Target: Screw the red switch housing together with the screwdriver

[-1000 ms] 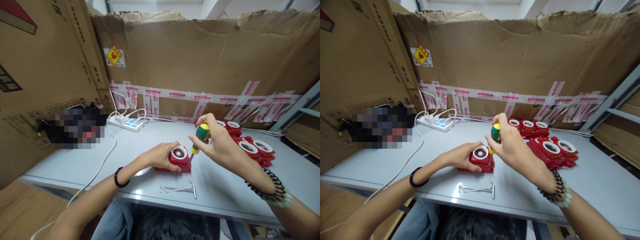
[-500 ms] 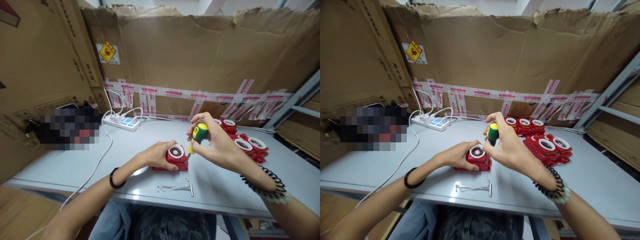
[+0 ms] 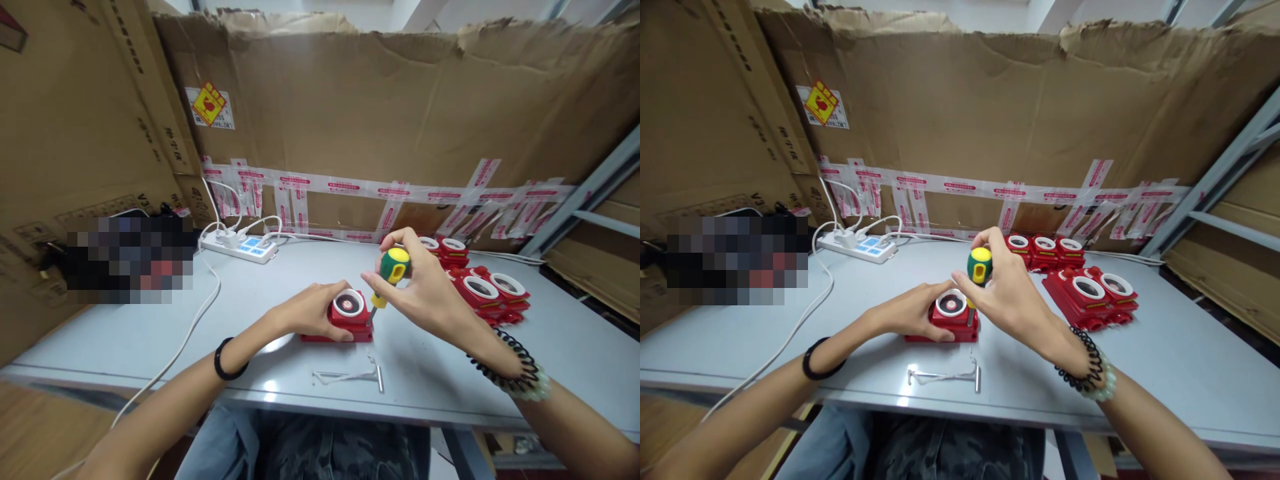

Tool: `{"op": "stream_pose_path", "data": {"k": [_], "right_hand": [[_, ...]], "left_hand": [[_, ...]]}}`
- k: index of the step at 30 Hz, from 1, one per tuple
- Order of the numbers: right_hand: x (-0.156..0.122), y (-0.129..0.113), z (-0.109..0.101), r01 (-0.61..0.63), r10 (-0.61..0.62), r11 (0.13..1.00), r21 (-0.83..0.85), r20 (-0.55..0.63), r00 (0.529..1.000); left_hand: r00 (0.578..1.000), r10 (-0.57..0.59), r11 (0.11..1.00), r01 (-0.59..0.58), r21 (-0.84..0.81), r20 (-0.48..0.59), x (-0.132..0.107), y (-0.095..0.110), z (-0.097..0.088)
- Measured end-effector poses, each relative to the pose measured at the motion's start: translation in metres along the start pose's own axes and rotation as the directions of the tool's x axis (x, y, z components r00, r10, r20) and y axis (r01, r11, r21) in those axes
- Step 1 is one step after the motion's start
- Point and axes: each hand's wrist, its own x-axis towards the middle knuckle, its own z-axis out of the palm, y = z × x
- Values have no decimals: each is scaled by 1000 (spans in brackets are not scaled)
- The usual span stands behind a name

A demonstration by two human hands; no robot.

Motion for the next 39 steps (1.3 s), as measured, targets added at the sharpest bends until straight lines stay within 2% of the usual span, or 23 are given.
{"op": "stream_pose_path", "data": {"k": [5,10,12,15,17,23,29,36,39], "right_hand": [[1,1,-2,-51,24,985,163,160,987],[3,2,-3,0,0,997,-72,5,1000],[3,4,-4,14,-14,1000,3,26,1000],[2,5,-4,4,-30,975,224,115,993],[1,5,-3,-4,-40,962,274,154,987],[0,5,2,37,-38,998,45,19,999],[1,7,-2,10,-10,999,53,-4,1000],[-2,0,-11,56,-34,982,179,-125,992],[-6,6,-7,59,-34,986,155,-160,986]], "left_hand": [[1000,8,1000,-8,-5,-7,0,0,1],[1000,9,1000,-9,16,0,0,0,0],[1000,15,1000,-15,13,7,0,0,0],[1000,19,1000,-19,-1,2,-1,0,0],[1000,18,1000,-18,-4,-2,-1,-1,0],[1000,11,1000,-11,15,-9,0,0,0],[1000,20,1000,-20,-7,-6,0,-1,0],[1000,23,1000,-23,-10,-12,1,-4,1],[1000,14,1000,-14,-11,-10,0,-3,1]]}}
